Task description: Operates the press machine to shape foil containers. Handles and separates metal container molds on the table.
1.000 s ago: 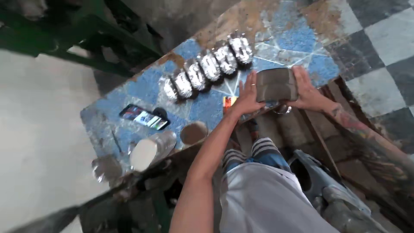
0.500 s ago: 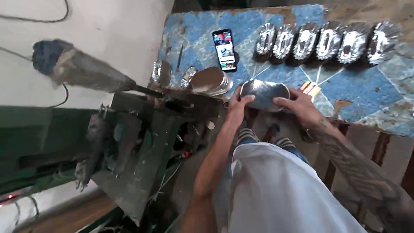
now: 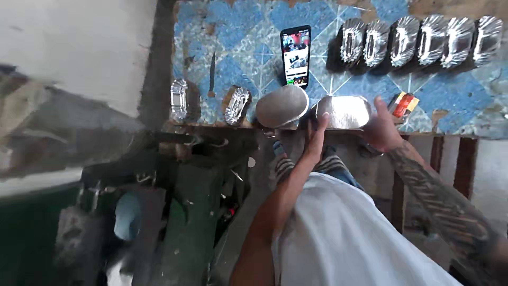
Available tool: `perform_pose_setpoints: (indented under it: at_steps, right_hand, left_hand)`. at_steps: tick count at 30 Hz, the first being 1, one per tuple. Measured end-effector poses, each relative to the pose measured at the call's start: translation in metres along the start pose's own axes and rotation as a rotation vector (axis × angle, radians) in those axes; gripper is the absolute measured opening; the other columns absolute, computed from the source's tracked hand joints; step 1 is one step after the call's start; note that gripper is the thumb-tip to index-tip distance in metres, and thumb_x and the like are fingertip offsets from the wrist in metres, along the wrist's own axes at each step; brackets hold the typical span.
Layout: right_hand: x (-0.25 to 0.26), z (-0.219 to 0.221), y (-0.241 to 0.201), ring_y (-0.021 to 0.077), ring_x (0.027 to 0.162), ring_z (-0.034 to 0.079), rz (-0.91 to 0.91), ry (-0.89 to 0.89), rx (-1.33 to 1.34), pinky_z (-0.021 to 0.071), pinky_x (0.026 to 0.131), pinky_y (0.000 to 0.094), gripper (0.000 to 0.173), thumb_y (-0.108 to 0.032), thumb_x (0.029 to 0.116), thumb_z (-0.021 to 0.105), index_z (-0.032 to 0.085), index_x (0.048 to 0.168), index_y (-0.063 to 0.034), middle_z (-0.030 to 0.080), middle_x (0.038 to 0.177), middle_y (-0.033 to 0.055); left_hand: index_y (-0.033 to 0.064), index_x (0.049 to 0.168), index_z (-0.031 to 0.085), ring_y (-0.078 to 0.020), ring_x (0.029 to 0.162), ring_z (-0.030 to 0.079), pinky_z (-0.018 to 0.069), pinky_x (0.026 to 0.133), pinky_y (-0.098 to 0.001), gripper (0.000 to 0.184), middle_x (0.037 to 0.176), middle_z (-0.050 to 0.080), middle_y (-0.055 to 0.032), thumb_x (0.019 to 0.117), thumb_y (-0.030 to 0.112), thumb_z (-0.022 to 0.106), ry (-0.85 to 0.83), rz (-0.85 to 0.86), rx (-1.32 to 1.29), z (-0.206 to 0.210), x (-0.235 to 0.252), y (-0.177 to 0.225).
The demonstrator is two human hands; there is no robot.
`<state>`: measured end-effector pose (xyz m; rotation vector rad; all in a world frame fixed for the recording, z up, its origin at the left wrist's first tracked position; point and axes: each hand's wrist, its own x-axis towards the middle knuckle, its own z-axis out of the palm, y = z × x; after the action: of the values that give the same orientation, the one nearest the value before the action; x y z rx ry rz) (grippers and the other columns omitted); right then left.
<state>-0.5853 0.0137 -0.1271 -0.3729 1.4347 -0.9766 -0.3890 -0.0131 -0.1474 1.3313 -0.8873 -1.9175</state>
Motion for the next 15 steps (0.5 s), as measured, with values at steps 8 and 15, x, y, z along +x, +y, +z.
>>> perform_pose_setpoints:
  at_steps: [8,15]
  right_hand:
    - [-0.017,0.015,-0.015,0.0282,0.131,0.057,-0.063,0.295,-0.205,0.0509,0.102,0.0542,0.070,-0.068,0.1041,0.029,0.040,0.156,-0.0229,0.053,0.151,0.0078]
    - [-0.002,0.156,-0.092,0.0429,0.132,0.056,-1.022,-0.353,-1.372,0.0447,0.106,0.0609,0.042,-0.031,0.0907,0.074,0.071,0.123,-0.0056,0.059,0.142,0.0230]
  left_hand:
    - [0.0084,0.166,0.013,-0.0249,0.155,0.027,0.0285,0.126,-0.0456,0.089,0.170,0.021,-0.0162,0.1013,0.050,0.058,-0.227,0.059,0.314,-0.053,-0.007,0.003]
    - [-0.0083,0.107,0.069,-0.0089,0.097,0.070,0.0578,0.091,-0.0289,0.030,0.102,0.074,-0.0110,0.1045,0.017,0.052,0.190,0.517,0.513,-0.160,-0.099,0.027]
